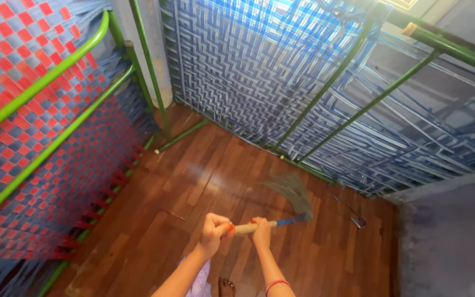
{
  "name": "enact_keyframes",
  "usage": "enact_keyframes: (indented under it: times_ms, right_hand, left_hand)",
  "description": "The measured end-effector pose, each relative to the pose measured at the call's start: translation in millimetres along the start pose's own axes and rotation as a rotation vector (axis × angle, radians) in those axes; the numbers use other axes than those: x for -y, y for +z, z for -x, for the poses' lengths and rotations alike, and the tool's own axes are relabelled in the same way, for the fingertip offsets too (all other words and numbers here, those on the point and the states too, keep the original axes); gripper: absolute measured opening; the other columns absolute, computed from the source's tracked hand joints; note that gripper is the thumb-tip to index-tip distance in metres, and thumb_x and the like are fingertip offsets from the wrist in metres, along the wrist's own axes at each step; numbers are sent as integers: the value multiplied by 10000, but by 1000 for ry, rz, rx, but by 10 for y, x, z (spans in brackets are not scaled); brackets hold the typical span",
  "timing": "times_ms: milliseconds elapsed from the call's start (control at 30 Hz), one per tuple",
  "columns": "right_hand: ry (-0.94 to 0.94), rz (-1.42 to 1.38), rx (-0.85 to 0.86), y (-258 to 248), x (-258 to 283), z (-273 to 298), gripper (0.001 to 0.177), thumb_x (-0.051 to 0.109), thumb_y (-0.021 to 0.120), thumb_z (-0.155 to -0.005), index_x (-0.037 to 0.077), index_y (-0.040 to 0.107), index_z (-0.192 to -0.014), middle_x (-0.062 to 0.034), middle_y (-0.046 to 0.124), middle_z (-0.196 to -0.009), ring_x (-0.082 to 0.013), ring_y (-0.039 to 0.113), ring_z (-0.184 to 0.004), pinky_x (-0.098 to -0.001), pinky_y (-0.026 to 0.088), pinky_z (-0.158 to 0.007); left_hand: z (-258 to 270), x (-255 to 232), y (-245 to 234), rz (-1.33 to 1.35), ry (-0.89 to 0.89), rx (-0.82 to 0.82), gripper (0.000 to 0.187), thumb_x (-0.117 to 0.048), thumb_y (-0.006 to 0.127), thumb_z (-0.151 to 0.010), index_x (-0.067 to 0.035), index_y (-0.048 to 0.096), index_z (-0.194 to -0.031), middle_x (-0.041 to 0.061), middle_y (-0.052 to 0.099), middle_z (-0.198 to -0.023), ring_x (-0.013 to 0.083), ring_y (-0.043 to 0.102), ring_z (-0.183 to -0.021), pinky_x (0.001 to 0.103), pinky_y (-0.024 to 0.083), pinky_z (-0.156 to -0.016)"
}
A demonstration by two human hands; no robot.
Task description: The person sweeps a wooden floor with a broom, moving the broom across the surface in various directions.
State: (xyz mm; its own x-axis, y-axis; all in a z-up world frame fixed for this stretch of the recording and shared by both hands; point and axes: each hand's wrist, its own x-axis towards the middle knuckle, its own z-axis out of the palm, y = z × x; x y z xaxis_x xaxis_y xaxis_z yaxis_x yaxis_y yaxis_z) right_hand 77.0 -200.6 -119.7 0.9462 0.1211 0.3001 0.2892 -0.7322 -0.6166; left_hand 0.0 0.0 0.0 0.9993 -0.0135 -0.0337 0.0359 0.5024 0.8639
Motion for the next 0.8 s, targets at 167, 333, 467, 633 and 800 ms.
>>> enact_keyframes:
  times_ms: [167, 333, 467, 633, 800]
  right_hand:
    - [-58, 14, -216, 393, 560, 218, 113, 102, 745, -744, 30, 662, -719, -164, 649, -725, -372, 611, -738, -479, 476, -659]
    - [-129, -269, -422, 1116, 1310, 8, 193, 62, 712, -783, 32, 554, -678, -149, 554, -686, -301, 565, -646, -383, 489, -639]
    - [-128, -353, -94, 1523, 1814, -113, 243, 82, 755, -767, 24, 550, -650, -132, 530, -648, -267, 536, -587, -379, 439, -567]
    - [-450, -543, 347, 1921, 2451, 59, 114, 119, 734, -723, 53, 641, -713, -109, 627, -700, -273, 585, -647, -375, 449, -579]
    - [-603, -510, 631, 1966, 3161, 332, 139, 180, 735, -722, 66, 697, -791, -169, 669, -768, -355, 661, -735, -423, 506, -632]
  left_hand:
    - [417, -551, -332, -50, -27, -23, 299, -42, 583, -830, 8, 603, -535, 49, 550, -520, 100, 424, -462, 275, 276, -446]
    - [842, -1174, -542, -263, 365, -111, 200, -63, 651, -842, 18, 602, -666, 63, 578, -586, 101, 494, -552, 302, 377, -514]
    - [1276, -1720, -527, -678, 548, -158, 279, -68, 690, -844, 10, 529, -631, 127, 420, -530, 178, 416, -458, 346, 368, -536]
    - [1707, -2202, -376, -954, 687, -391, 303, -111, 727, -766, -22, 513, -572, 153, 490, -540, 256, 476, -477, 359, 337, -482]
    - [2067, -2586, -472, -874, 725, -676, 295, -87, 662, -855, -13, 556, -590, 54, 441, -485, 135, 395, -462, 320, 288, -464]
